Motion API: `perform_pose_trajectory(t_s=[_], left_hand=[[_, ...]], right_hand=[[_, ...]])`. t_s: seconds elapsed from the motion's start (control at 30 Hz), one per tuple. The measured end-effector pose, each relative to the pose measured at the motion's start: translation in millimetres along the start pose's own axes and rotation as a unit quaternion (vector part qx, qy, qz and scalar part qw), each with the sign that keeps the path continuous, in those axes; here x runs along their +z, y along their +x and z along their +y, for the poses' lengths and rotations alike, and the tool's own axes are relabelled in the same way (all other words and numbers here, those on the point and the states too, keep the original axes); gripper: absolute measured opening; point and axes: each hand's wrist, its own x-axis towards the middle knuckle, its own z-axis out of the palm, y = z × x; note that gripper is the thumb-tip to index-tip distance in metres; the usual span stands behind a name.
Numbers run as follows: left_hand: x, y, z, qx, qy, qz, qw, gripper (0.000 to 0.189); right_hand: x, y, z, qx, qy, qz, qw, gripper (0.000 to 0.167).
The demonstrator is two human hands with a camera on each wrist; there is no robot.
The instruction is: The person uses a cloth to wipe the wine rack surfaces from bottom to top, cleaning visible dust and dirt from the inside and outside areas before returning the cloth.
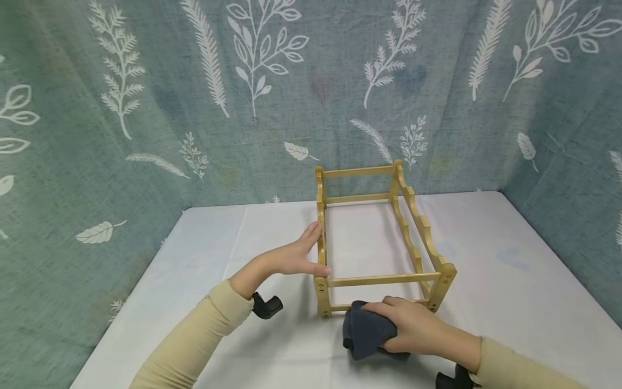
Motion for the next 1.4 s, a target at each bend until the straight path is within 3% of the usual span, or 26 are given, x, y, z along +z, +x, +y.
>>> perform_pose_trajectory(t_s=[0.2, 0.37, 0.6, 0.8, 1.07, 1.23, 1.4], left_hand=[[2.0, 3.6, 0.4, 0.007, -0.001, -0.004, 1.0, 0.123], [1.6, 5.3, 0.0, 0.008, 0.002, 0.001, 1.0, 0.123], [1.1, 3.9, -0.9, 0.004, -0.004, 0.001, 1.0, 0.121], [0.9, 1.4, -3.3, 0.0, -0.01, 0.002, 0.9999, 0.121], [1.7, -0.4, -6.1, -0.005, -0.005, 0.005, 1.0, 0.119], [2.0, 0.1, -6.4, -0.004, -0.004, 0.006, 1.0, 0.118], [1.1, 0.5, -5.0, 0.0, -0.003, 0.005, 1.0, 0.117]], right_hand=[[23, 32.6, -22, -0.054, -0.061, 0.015, 0.9966, 0.061], [32, 35.9, -23, -0.051, -0.142, 0.051, 0.9872, 0.062], [22, 4.7, -3, 0.001, -0.157, 0.073, 0.9849, 0.062], [8, -33.2, 24, 0.083, -0.148, 0.085, 0.9819, 0.063], [-4, -69.7, 58, 0.173, -0.142, 0.057, 0.9731, 0.061], [-11, -79.8, 68, 0.149, -0.145, 0.069, 0.9757, 0.059], [-33, -86.8, 63, 0.12, -0.165, 0.106, 0.9731, 0.061]])
